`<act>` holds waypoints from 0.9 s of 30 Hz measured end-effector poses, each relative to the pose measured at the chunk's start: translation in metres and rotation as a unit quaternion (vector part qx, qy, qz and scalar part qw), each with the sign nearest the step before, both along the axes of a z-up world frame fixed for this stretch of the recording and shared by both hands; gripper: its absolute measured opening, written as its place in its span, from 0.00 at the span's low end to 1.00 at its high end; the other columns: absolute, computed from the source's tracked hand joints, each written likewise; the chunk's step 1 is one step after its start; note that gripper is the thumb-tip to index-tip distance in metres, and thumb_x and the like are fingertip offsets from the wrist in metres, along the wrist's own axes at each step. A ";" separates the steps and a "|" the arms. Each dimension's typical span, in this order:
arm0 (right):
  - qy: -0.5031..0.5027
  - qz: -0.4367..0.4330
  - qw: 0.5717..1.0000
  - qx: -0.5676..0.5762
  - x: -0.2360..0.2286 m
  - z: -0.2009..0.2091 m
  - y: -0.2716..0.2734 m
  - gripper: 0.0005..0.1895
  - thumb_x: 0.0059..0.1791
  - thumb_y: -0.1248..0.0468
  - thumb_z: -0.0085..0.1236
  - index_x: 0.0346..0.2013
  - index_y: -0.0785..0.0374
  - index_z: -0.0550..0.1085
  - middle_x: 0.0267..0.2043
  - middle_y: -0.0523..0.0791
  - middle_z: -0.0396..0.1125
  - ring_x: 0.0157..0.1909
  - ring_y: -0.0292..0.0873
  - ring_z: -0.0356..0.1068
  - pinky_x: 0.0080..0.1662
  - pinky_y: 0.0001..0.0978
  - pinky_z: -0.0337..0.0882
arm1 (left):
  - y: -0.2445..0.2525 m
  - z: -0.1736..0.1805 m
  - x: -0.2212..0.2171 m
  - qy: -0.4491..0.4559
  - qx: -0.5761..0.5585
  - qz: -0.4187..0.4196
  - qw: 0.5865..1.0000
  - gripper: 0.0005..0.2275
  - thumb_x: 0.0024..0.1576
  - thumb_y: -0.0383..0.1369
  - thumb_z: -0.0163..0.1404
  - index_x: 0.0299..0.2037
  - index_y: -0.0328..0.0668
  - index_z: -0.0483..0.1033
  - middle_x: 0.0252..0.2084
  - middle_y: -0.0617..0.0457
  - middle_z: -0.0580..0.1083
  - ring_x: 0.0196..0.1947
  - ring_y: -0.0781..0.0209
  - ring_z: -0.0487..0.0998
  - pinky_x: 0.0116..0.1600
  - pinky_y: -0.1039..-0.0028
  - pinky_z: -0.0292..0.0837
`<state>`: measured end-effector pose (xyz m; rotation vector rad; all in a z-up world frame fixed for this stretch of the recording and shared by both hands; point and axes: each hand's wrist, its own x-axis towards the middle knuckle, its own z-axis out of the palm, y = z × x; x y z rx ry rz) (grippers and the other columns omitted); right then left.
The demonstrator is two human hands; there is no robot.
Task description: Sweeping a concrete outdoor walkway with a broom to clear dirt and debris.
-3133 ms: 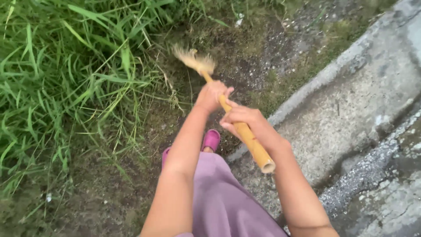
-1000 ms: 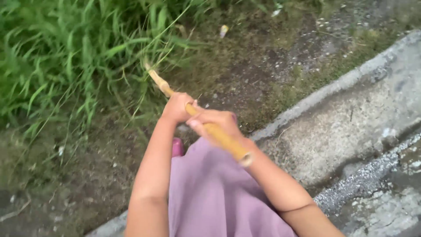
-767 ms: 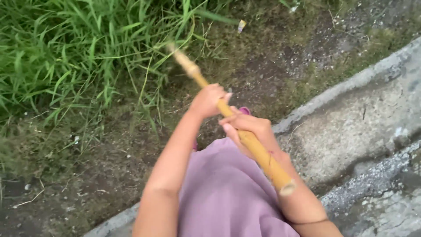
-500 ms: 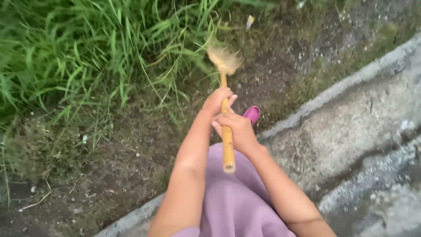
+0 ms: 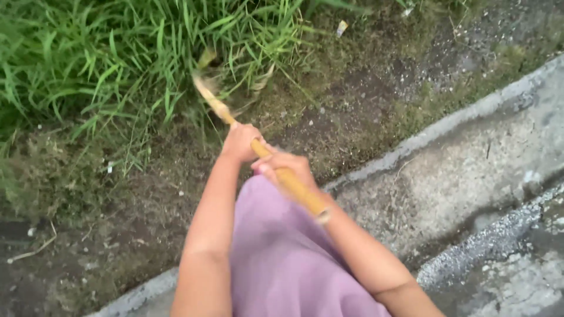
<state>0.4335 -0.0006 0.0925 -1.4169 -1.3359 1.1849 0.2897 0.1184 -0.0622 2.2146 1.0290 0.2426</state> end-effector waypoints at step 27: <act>-0.153 -0.019 0.988 0.008 -0.194 0.007 -0.083 0.03 0.48 0.68 0.67 0.34 0.62 0.80 0.35 0.47 0.76 0.40 0.41 0.77 0.49 0.34 0.76 | -0.107 -0.103 -0.132 -0.143 -0.112 -0.033 0.983 0.08 0.51 0.38 0.55 0.24 0.45 0.77 0.31 0.51 0.77 0.37 0.49 0.79 0.43 0.60 0.75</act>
